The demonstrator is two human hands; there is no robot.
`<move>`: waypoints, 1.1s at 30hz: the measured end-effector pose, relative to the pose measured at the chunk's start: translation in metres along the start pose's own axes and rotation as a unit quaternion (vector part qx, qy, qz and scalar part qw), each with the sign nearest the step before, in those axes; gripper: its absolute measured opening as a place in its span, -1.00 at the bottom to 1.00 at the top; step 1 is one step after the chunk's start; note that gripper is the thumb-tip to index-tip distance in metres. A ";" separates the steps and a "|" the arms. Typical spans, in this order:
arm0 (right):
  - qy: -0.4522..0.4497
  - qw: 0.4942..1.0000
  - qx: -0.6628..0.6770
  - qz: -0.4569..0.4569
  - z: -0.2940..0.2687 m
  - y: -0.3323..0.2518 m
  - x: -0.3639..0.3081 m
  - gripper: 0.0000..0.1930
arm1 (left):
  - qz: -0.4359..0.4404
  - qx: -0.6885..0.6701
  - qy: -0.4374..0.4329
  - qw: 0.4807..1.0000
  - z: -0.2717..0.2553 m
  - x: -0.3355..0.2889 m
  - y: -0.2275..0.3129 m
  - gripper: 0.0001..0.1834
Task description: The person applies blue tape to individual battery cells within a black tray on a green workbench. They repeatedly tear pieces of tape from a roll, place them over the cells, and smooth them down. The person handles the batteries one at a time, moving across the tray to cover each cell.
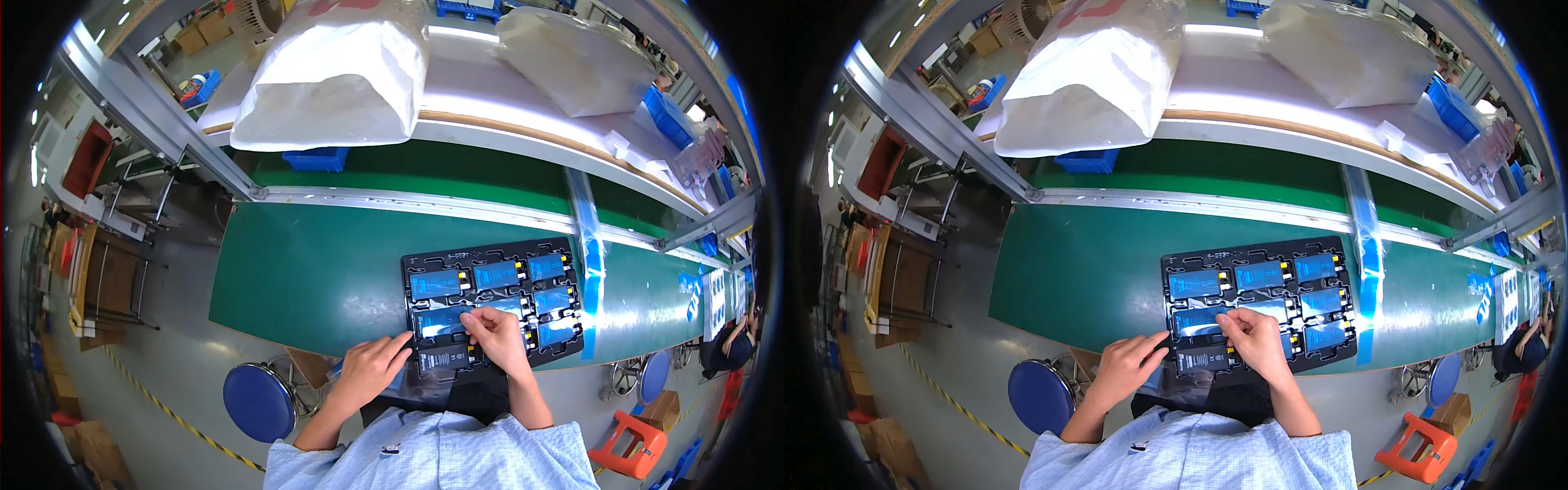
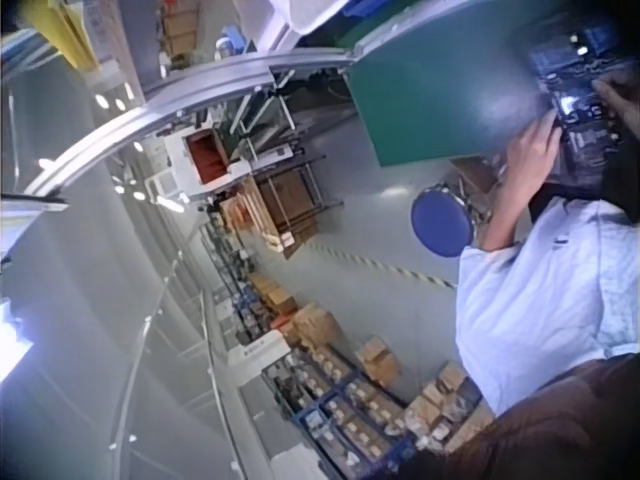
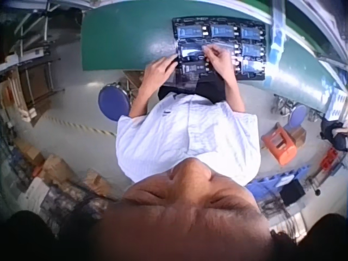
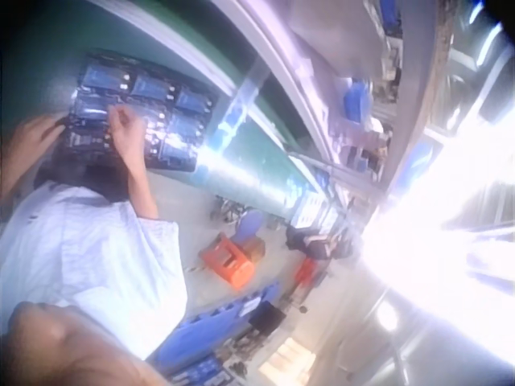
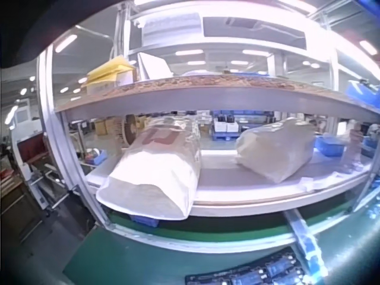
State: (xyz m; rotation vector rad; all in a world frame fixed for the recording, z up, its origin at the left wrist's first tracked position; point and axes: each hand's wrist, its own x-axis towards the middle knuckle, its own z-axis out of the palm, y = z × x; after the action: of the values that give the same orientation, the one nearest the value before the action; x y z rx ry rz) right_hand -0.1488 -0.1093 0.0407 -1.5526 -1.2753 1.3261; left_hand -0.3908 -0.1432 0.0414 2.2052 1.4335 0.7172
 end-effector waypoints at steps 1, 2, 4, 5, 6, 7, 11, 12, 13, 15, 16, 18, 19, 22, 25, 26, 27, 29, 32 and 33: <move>0.006 1.000 -0.015 0.005 0.002 -0.001 0.000 -0.79 | -0.001 0.005 0.000 1.000 0.000 0.001 0.000 -0.68; 0.009 1.000 -0.021 0.003 0.004 -0.001 0.000 -0.79 | -0.001 0.009 0.000 1.000 0.000 0.001 0.001 -0.67; 0.015 0.999 -0.031 -0.001 0.007 -0.001 0.000 -0.78 | -0.007 0.008 0.000 1.000 0.001 0.002 0.001 -0.67; 0.014 0.999 -0.037 -0.001 0.007 0.000 0.000 -0.78 | -0.009 0.006 -0.001 1.000 0.001 0.002 0.001 -0.67; 0.013 0.999 -0.043 0.000 0.008 0.000 0.000 -0.78 | -0.009 0.009 -0.001 1.000 0.001 0.001 0.000 -0.67; 0.012 0.999 -0.049 0.000 0.008 0.001 -0.001 -0.78 | -0.010 0.011 -0.001 1.000 0.002 0.001 0.000 -0.67; 0.011 0.998 -0.055 0.003 0.008 0.000 -0.001 -0.79 | -0.008 0.013 -0.003 1.000 0.003 0.001 -0.002 -0.67; 0.012 0.998 -0.059 0.004 0.009 -0.003 -0.001 -0.79 | -0.008 0.011 -0.002 1.000 0.003 0.002 -0.002 -0.68; 0.013 0.998 -0.061 0.004 0.009 -0.004 -0.001 -0.79 | -0.007 0.009 -0.001 1.000 0.003 0.002 -0.002 -0.68; 0.015 0.998 -0.063 -0.004 0.010 -0.003 0.000 -0.80 | -0.005 0.007 0.003 1.000 0.003 0.003 -0.002 -0.69; 0.016 0.998 -0.064 -0.007 0.010 -0.003 0.000 -0.80 | -0.003 0.007 0.006 1.000 0.004 0.003 -0.002 -0.69; 0.018 0.998 -0.065 -0.006 0.010 -0.004 0.000 -0.80 | -0.001 0.007 0.007 1.000 0.004 0.004 -0.002 -0.70; 0.019 0.998 -0.065 -0.006 0.010 -0.004 0.000 -0.80 | -0.001 0.009 0.007 1.000 0.004 0.004 -0.002 -0.71; 0.025 0.997 -0.075 -0.011 0.011 -0.006 0.000 -0.79 | 0.001 0.010 0.011 1.000 0.004 0.006 -0.002 -0.72; 0.025 0.997 -0.070 -0.015 0.012 -0.006 -0.001 -0.80 | 0.009 0.011 0.017 1.000 0.005 0.007 -0.002 -0.73; 0.025 0.997 -0.072 -0.017 0.012 -0.006 -0.001 -0.80 | 0.011 0.012 0.020 1.000 0.005 0.007 -0.002 -0.73; 0.024 0.997 -0.073 -0.020 0.011 -0.006 -0.001 -0.80 | 0.014 0.017 0.018 1.000 0.006 0.008 -0.003 -0.72; 0.024 0.997 -0.076 -0.021 0.011 -0.005 0.000 -0.80 | 0.021 0.027 0.013 0.999 0.007 0.009 -0.003 -0.68; 0.026 0.996 -0.080 -0.023 0.011 -0.005 0.000 -0.80 | 0.048 0.056 -0.012 0.997 0.004 0.011 0.000 -0.58; 0.027 0.996 -0.082 -0.028 0.011 -0.004 0.000 -0.80 | 0.052 0.067 -0.024 0.996 0.003 0.012 0.000 -0.56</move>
State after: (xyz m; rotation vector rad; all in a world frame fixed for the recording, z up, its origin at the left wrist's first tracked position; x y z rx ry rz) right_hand -0.1609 -0.1093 0.0422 -1.6415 -1.4126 1.1610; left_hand -0.3848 -0.1328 0.0414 2.3976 1.3875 0.6143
